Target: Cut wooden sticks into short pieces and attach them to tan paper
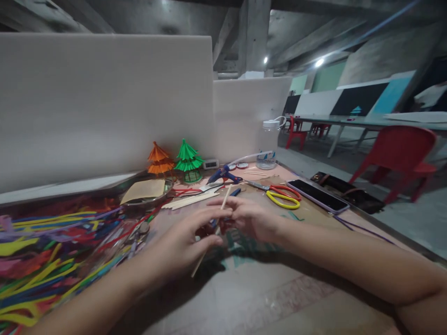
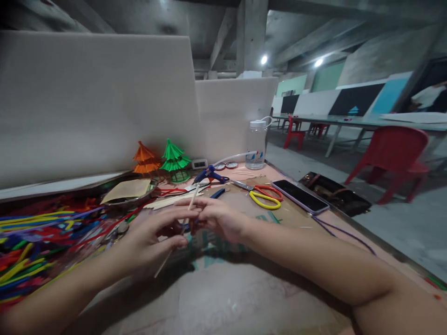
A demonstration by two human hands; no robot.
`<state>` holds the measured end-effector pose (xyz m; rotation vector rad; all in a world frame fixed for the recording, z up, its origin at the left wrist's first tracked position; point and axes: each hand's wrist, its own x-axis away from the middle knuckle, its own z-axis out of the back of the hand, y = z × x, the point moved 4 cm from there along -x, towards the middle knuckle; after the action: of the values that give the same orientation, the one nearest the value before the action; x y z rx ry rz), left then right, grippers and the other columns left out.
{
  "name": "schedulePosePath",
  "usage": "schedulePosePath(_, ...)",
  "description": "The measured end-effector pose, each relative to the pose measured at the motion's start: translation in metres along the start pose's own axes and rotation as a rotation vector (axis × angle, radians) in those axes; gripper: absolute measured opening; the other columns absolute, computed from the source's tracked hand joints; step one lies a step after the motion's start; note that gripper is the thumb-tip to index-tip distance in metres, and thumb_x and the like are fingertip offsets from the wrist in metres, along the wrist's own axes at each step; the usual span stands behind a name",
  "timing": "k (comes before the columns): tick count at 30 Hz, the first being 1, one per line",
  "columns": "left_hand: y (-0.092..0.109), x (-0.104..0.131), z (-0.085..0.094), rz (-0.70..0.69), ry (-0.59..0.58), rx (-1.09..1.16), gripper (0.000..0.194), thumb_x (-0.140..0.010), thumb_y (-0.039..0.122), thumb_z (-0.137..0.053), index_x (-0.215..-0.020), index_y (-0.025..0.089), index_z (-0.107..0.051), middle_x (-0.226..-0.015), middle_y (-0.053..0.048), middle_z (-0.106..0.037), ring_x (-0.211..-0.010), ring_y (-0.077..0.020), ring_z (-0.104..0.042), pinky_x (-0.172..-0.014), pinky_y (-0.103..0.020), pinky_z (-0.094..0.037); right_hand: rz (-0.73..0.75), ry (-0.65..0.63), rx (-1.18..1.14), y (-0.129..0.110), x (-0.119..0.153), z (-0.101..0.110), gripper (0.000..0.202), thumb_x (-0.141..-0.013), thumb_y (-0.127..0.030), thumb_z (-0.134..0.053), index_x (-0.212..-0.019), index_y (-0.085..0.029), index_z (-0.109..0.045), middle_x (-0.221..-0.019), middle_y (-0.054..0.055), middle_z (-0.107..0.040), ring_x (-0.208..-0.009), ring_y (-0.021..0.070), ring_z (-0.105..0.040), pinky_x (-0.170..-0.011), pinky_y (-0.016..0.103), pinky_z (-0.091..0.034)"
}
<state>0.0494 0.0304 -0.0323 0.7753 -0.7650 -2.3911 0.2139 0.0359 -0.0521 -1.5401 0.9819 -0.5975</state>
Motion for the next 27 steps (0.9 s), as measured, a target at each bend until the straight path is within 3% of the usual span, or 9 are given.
schedulePosePath(4, -0.007, -0.003, -0.002, 0.061, -0.029, 0.021, 0.038, -0.088, 0.021, -0.069, -0.125, 0.023, -0.072, -0.122, -0.01, -0.073, -0.112, -0.0263, -0.066, -0.099, -0.043, -0.053, 0.117, 0.001, 0.177, -0.006, -0.006, 0.006, 0.029, -0.087, -0.046, -0.068, -0.095, -0.018, -0.068, -0.111, 0.009, -0.071, -0.097, 0.0185, -0.068, -0.09, 0.034, -0.053)
schedulePosePath(7, -0.014, -0.005, -0.004, 0.145, 0.014, 0.037, 0.035, -0.086, 0.023, -0.066, -0.12, 0.022, -0.074, -0.126, -0.009, -0.073, -0.11, -0.0259, -0.068, -0.094, -0.04, -0.055, 0.118, 0.101, 0.687, -0.017, -0.015, 0.031, 0.049, -0.103, -0.06, -0.038, -0.098, -0.018, -0.063, -0.109, 0.011, -0.073, -0.094, 0.0182, -0.071, -0.086, 0.034, -0.055)
schedulePosePath(8, -0.017, -0.006, -0.003, 0.199, 0.055, 0.052, 0.036, -0.087, 0.026, -0.065, -0.122, 0.023, -0.073, -0.123, -0.009, -0.074, -0.103, -0.0243, -0.07, -0.088, -0.037, -0.057, 0.069, 0.163, 0.969, -0.023, -0.017, 0.046, 0.055, -0.107, -0.056, -0.024, -0.099, -0.018, -0.062, -0.101, 0.009, -0.075, -0.086, 0.0166, -0.071, -0.081, 0.032, -0.055)
schedulePosePath(9, -0.021, -0.006, -0.001, 0.252, 0.103, 0.068, 0.037, -0.087, 0.028, -0.064, -0.124, 0.023, -0.072, -0.119, -0.008, -0.076, -0.094, -0.0224, -0.071, -0.081, -0.034, -0.058, 0.04, 0.23, 1.081, -0.031, -0.017, 0.064, 0.051, -0.107, -0.054, -0.028, -0.099, -0.018, -0.063, -0.095, 0.009, -0.075, -0.084, 0.0181, -0.071, -0.081, 0.032, -0.054)
schedulePosePath(12, -0.03, -0.005, 0.01, 0.344, 0.234, 0.091, 0.043, -0.087, 0.036, -0.062, -0.127, 0.023, -0.07, -0.112, -0.008, -0.077, -0.078, -0.0192, -0.069, -0.065, -0.029, -0.056, -0.023, 0.388, 1.296, -0.055, -0.01, 0.126, 0.032, -0.098, -0.049, -0.058, -0.1, -0.019, -0.069, -0.1, 0.011, -0.076, -0.096, 0.0254, -0.07, -0.086, 0.033, -0.051)
schedulePosePath(15, -0.037, -0.006, 0.022, 0.334, 0.278, -0.003, 0.039, -0.088, 0.04, -0.056, -0.117, 0.021, -0.074, -0.096, -0.007, -0.078, -0.074, -0.0195, -0.067, -0.063, -0.028, -0.053, -0.104, 0.522, 1.475, -0.066, 0.001, 0.184, 0.03, -0.089, -0.042, -0.07, -0.11, -0.02, -0.072, -0.108, 0.013, -0.075, -0.107, 0.0308, -0.068, -0.089, 0.033, -0.05)
schedulePosePath(18, -0.044, -0.007, 0.027, 0.331, 0.269, -0.119, 0.038, -0.09, 0.038, -0.049, -0.111, 0.024, -0.077, -0.087, -0.005, -0.075, -0.076, -0.0207, -0.067, -0.071, -0.032, -0.054, -0.16, 0.606, 1.624, -0.061, 0.002, 0.223, 0.043, -0.086, -0.035, -0.074, -0.123, -0.013, -0.069, -0.121, 0.02, -0.071, -0.116, 0.0349, -0.064, -0.097, 0.038, -0.048)
schedulePosePath(23, -0.053, -0.007, 0.022, 0.31, 0.198, -0.096, 0.04, -0.091, 0.04, -0.052, -0.122, 0.026, -0.073, -0.125, -0.007, -0.074, -0.114, -0.0267, -0.067, -0.098, -0.041, -0.053, -0.199, 0.635, 1.759, -0.048, 0.0, 0.251, 0.036, -0.098, -0.036, -0.062, -0.128, -0.017, -0.063, -0.136, 0.013, -0.061, -0.124, 0.0273, -0.059, -0.106, 0.05, -0.047)
schedulePosePath(27, -0.051, -0.007, 0.021, 0.291, 0.133, -0.019, 0.052, -0.092, 0.039, -0.052, -0.14, 0.02, -0.058, -0.111, -0.01, -0.079, -0.084, -0.0218, -0.073, -0.071, -0.032, -0.058, -0.28, 0.62, 1.789, -0.053, 0.012, 0.26, 0.032, -0.099, -0.035, -0.061, -0.125, -0.017, -0.066, -0.129, 0.011, -0.067, -0.117, 0.0258, -0.063, -0.101, 0.046, -0.051)
